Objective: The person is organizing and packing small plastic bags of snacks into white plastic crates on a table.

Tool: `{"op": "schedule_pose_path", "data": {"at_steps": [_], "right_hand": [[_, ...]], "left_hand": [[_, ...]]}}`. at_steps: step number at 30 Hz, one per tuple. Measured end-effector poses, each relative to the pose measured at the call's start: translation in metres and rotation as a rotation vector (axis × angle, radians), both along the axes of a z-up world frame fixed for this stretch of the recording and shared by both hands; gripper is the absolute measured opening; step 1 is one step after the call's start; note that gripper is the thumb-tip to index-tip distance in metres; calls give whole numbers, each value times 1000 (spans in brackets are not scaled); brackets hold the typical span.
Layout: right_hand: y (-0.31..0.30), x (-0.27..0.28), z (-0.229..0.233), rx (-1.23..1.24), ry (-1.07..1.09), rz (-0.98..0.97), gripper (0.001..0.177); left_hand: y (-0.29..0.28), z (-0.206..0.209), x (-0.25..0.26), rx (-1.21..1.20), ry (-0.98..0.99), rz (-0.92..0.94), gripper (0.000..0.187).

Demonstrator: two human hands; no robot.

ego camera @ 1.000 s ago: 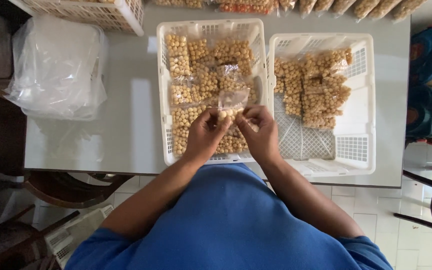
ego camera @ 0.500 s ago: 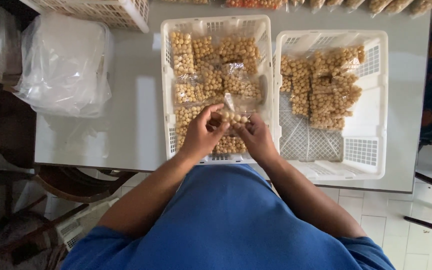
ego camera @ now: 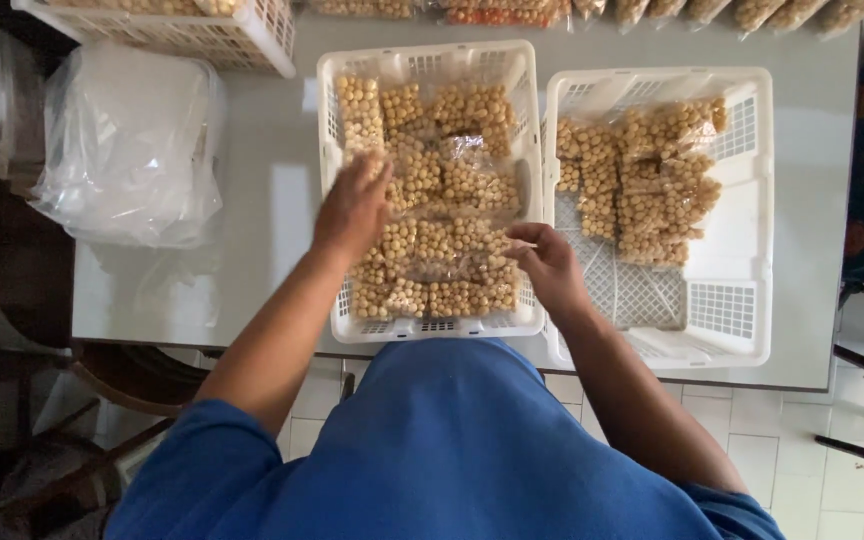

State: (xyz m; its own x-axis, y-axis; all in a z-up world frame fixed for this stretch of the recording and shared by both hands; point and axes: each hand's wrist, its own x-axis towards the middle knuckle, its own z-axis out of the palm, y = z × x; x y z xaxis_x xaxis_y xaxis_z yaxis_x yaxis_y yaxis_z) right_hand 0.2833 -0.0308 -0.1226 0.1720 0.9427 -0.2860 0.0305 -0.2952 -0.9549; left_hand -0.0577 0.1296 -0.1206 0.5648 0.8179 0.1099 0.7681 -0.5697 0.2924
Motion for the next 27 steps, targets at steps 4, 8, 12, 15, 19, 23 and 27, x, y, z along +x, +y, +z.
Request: {"op": "schedule_pose_path", "data": {"at_steps": [4, 8, 12, 15, 19, 23, 27], "right_hand": [[-3, 29, 3, -6, -41, -81, 27], [-1, 73, -18, -33, -210, -210, 20], [2, 129, -83, -329, -715, -102, 29], [13, 131, -120, -299, -797, 19, 39], [52, 101, -47, -397, -958, 162, 43], [78, 110, -49, -496, -1088, 385, 39], [91, 123, -75, -665, -1040, 345, 65]], "left_hand": [[-7, -67, -3, -191, 244, 65, 75], [-16, -51, 3, -237, 261, 113, 79], [-24, -25, 13, -52, 186, 85, 82], [-36, -21, 17, -317, 226, 18, 79], [-35, -47, 11, -371, 305, 15, 81], [-41, -46, 11, -432, 358, 20, 79], [-39, -56, 8, -377, 314, 7, 81]]}}
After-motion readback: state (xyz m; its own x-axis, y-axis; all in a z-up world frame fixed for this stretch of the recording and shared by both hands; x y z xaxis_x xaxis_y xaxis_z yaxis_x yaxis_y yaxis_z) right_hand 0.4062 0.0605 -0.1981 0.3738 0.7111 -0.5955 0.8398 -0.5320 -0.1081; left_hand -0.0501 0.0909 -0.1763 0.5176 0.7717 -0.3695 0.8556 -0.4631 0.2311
